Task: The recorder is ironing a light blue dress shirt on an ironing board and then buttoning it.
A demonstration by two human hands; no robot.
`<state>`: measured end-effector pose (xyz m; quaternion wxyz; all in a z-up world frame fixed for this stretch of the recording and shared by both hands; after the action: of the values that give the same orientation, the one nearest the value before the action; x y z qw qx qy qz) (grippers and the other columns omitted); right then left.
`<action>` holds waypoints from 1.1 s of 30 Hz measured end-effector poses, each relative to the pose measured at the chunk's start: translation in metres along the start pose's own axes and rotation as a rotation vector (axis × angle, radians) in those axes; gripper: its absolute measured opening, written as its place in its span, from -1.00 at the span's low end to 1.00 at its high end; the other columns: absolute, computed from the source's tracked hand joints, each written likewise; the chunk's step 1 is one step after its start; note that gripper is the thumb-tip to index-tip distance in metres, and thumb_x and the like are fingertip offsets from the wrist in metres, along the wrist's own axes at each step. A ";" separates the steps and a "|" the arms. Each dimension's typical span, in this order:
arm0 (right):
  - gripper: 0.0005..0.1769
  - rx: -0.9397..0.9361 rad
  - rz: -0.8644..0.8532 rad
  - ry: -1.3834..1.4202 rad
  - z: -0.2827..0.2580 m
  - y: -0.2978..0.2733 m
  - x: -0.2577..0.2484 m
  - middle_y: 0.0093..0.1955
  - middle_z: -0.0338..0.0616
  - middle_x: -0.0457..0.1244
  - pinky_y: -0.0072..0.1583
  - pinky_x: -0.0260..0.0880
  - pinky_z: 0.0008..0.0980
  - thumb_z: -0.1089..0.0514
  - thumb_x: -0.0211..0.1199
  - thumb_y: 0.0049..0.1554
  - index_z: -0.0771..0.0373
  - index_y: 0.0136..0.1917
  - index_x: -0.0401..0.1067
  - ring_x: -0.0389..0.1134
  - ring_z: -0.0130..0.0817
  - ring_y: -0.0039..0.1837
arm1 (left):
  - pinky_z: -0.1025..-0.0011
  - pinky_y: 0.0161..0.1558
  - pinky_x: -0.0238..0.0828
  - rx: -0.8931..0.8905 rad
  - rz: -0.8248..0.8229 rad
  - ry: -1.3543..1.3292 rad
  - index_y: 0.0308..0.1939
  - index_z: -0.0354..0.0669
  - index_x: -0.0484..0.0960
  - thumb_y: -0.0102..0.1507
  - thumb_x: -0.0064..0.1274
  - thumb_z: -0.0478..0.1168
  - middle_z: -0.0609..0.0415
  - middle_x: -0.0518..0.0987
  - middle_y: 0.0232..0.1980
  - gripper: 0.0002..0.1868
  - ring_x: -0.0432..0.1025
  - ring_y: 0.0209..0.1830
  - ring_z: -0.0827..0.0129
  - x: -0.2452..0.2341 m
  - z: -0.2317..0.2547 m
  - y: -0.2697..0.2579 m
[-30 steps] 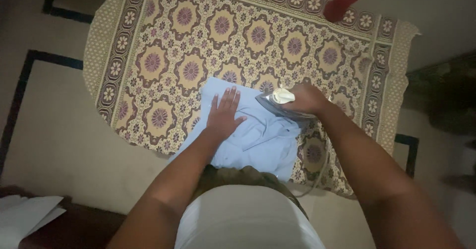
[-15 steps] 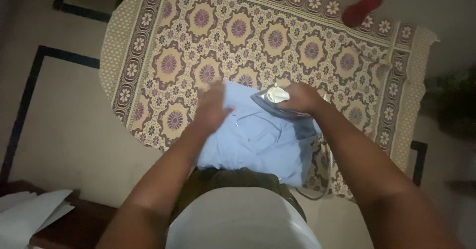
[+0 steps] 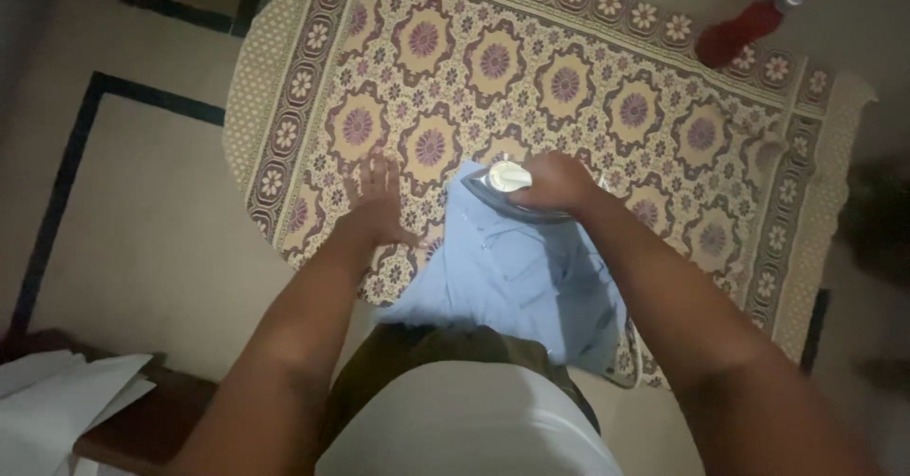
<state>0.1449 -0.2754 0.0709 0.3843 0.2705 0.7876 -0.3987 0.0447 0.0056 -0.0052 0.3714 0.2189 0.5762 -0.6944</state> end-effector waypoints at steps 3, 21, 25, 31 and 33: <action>-0.48 -0.040 0.017 -0.064 -0.007 0.012 0.005 -0.15 0.10 0.41 -0.02 0.45 -0.05 -0.23 0.35 -0.11 0.24 -0.11 0.58 0.45 0.05 -0.10 | -0.35 0.47 -0.76 0.017 0.003 0.011 0.57 -0.28 -0.58 -0.24 0.48 0.42 -0.35 -0.70 0.62 0.81 -0.82 0.61 -0.23 -0.003 0.001 0.003; -0.46 0.016 0.091 -0.026 -0.036 0.009 0.002 -0.08 0.08 0.41 0.01 0.44 -0.02 -0.27 0.37 -0.05 0.15 0.02 0.58 0.46 0.04 -0.03 | -0.41 0.44 -0.79 -0.041 -0.068 0.190 0.56 -0.31 -0.61 -0.18 0.37 0.54 -0.39 -0.68 0.62 0.79 -0.79 0.61 -0.31 -0.013 0.012 -0.001; -0.44 0.015 0.083 -0.047 -0.041 0.009 0.002 -0.07 0.10 0.41 0.07 0.45 -0.05 -0.30 0.35 -0.03 0.17 0.02 0.59 0.46 0.05 0.00 | -0.42 0.43 -0.78 -0.049 -0.065 0.158 0.57 -0.32 -0.60 -0.22 0.38 0.55 -0.40 -0.68 0.62 0.82 -0.79 0.60 -0.30 -0.004 0.002 0.004; -0.44 0.000 0.086 -0.111 -0.041 0.029 0.000 -0.07 0.08 0.42 0.04 0.43 -0.02 -0.32 0.30 -0.03 0.17 -0.03 0.61 0.46 0.06 -0.01 | -0.43 0.43 -0.75 -0.018 -0.021 0.088 0.57 -0.32 -0.58 -0.25 0.42 0.52 -0.40 -0.67 0.62 0.83 -0.78 0.61 -0.28 -0.004 0.005 0.004; -0.35 0.076 0.059 -0.062 -0.042 0.040 0.000 -0.10 0.15 0.40 0.01 0.43 -0.02 -0.41 0.33 -0.03 0.23 -0.08 0.60 0.46 0.07 -0.04 | -0.40 0.45 -0.74 -0.023 0.003 0.081 0.58 -0.28 -0.58 -0.26 0.45 0.49 -0.38 -0.66 0.63 0.83 -0.77 0.62 -0.26 -0.003 0.002 0.004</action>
<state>0.1581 -0.2186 0.0700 0.4097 0.2954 0.7512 -0.4249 0.0497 0.0041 -0.0045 0.3512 0.2433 0.5986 -0.6777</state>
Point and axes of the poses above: each hand's wrist, its own y-axis towards the middle knuckle, its own x-axis out of the palm, z = x × y, the point moved 5 cm from there along y, towards the middle knuckle
